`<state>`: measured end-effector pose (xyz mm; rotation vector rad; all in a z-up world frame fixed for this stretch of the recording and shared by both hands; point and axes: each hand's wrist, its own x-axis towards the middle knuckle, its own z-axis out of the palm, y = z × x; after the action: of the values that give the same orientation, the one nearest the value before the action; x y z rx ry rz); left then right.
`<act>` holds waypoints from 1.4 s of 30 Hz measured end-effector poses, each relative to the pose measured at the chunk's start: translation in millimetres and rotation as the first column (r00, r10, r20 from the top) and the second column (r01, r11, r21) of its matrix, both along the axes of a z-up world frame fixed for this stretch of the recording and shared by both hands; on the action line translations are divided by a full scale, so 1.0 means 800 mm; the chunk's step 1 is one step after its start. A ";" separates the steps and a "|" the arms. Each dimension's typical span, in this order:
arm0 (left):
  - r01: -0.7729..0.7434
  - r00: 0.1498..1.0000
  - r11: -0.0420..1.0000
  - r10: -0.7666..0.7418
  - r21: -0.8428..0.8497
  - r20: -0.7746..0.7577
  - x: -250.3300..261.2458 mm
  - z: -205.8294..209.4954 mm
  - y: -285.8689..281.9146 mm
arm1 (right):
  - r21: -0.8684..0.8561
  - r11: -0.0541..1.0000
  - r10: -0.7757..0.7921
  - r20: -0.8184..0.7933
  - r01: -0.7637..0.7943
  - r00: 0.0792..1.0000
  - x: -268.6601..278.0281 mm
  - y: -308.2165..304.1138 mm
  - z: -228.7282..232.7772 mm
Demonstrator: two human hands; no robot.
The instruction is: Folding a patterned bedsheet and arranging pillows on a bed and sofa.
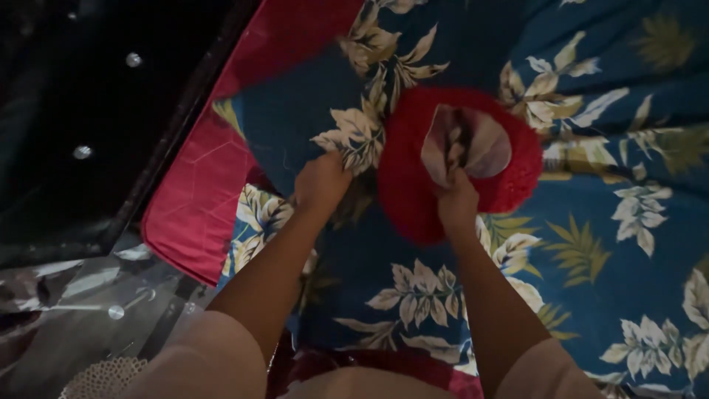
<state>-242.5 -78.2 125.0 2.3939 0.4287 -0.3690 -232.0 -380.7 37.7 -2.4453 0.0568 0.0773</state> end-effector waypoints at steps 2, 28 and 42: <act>-0.010 1.000 1.000 0.010 0.004 0.013 -0.025 0.000 -0.002 | 0.009 1.000 -0.019 -0.014 0.020 1.000 -0.021 0.000 0.029; -0.766 0.602 0.470 0.764 -0.439 -0.231 -0.167 -0.137 0.100 | 0.843 -0.073 -0.314 -0.527 0.533 0.790 -0.074 -0.105 -0.022; -0.529 0.469 -0.339 0.647 -0.778 -0.601 -0.147 -0.196 0.085 | 0.903 0.059 -0.041 -0.424 0.425 0.905 0.016 -0.037 0.088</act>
<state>-360.1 -10.3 -31.6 0.4933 0.9651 0.0590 -218.9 -410.0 108.0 -0.9111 0.4152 0.2415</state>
